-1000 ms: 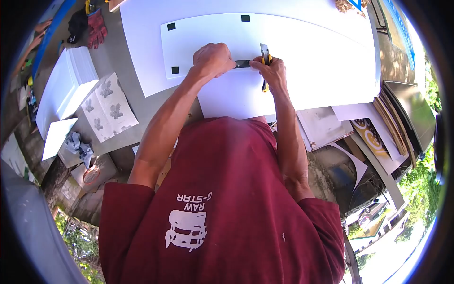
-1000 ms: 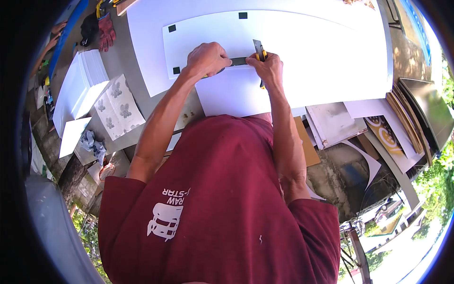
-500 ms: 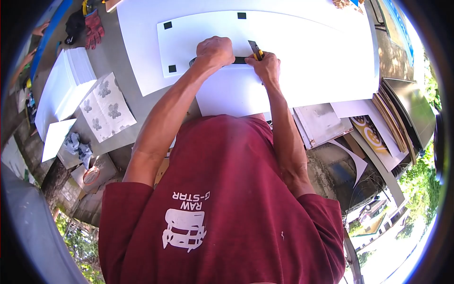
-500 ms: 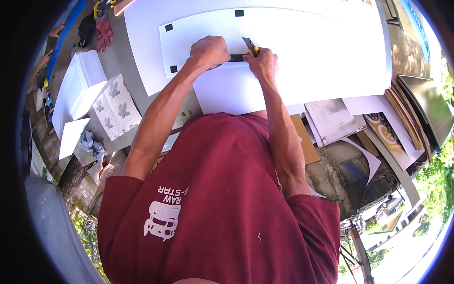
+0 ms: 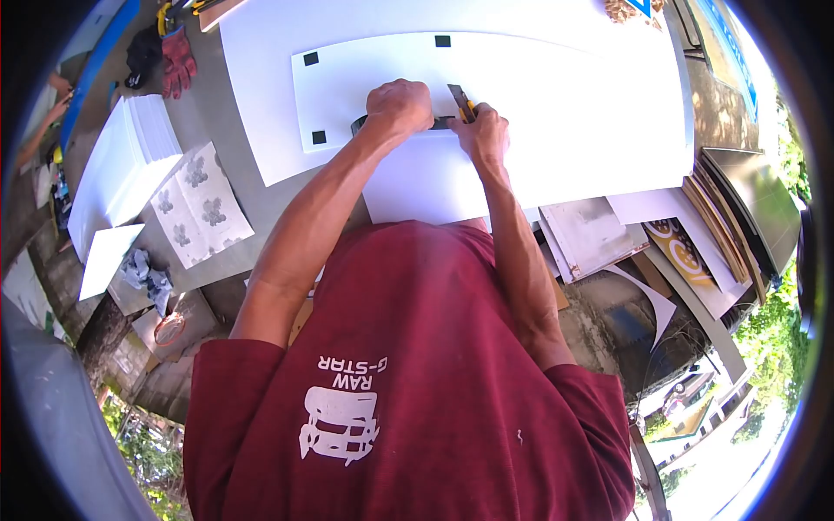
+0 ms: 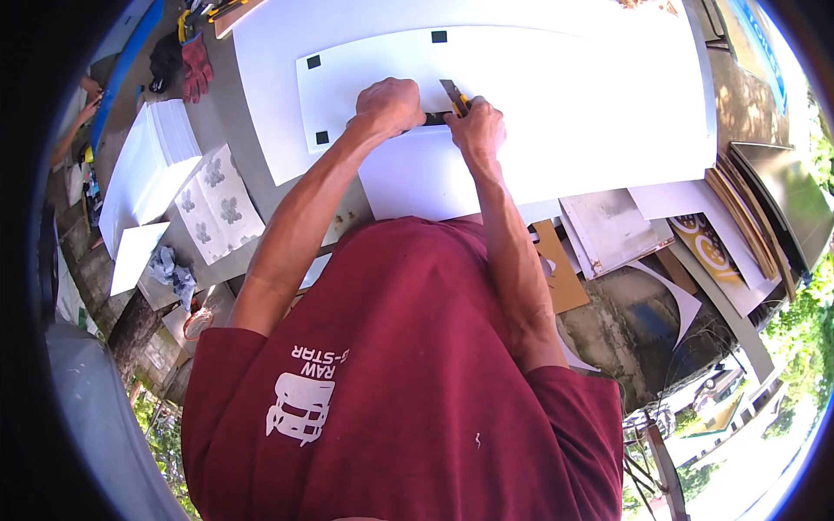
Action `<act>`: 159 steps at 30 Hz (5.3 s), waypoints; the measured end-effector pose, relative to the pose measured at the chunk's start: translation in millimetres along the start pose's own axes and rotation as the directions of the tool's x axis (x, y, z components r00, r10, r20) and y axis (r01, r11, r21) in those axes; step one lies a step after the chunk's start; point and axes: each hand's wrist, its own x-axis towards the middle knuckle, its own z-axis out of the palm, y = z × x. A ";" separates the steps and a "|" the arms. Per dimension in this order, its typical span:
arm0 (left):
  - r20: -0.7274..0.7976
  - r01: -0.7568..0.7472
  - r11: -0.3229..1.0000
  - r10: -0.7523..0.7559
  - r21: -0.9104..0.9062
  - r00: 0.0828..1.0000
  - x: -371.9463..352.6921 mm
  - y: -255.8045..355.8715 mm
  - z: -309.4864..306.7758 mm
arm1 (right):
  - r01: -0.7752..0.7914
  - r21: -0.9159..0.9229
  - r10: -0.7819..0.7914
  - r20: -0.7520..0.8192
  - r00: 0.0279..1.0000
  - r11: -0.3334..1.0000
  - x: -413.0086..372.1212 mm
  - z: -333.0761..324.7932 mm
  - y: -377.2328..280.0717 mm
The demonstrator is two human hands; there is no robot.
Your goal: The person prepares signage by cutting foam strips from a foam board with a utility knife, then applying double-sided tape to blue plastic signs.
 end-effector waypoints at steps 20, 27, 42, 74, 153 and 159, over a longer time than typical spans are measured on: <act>-0.025 -0.004 1.000 0.004 0.009 1.000 1.3 -2.9 8.1 | 0.028 0.276 -0.128 0.350 0.928 0.961 -63.7 -16.3 5.7; -0.052 -0.011 1.000 0.012 0.014 0.999 3.0 -4.4 10.8 | -0.024 0.181 -0.043 0.357 0.933 0.983 -57.5 -14.7 -10.0; 0.015 -0.003 0.995 0.005 -0.100 1.000 -6.5 -21.7 -6.0 | 0.032 0.213 -0.094 0.288 0.953 0.976 -79.8 -18.2 24.1; -0.202 -0.237 0.597 0.127 -0.766 0.971 -133.5 3.5 65.2 | -0.009 0.722 -0.289 0.288 0.913 0.692 -94.0 -91.9 48.3; -0.235 0.079 0.989 -0.106 -0.122 0.966 130.5 236.2 -60.4 | -0.076 -0.049 0.078 0.047 0.996 0.996 213.1 -208.5 121.3; -0.263 0.061 0.994 -0.083 -0.088 0.961 132.6 235.3 -58.6 | 0.001 -0.087 -0.003 -0.027 1.000 0.996 203.9 -200.9 120.7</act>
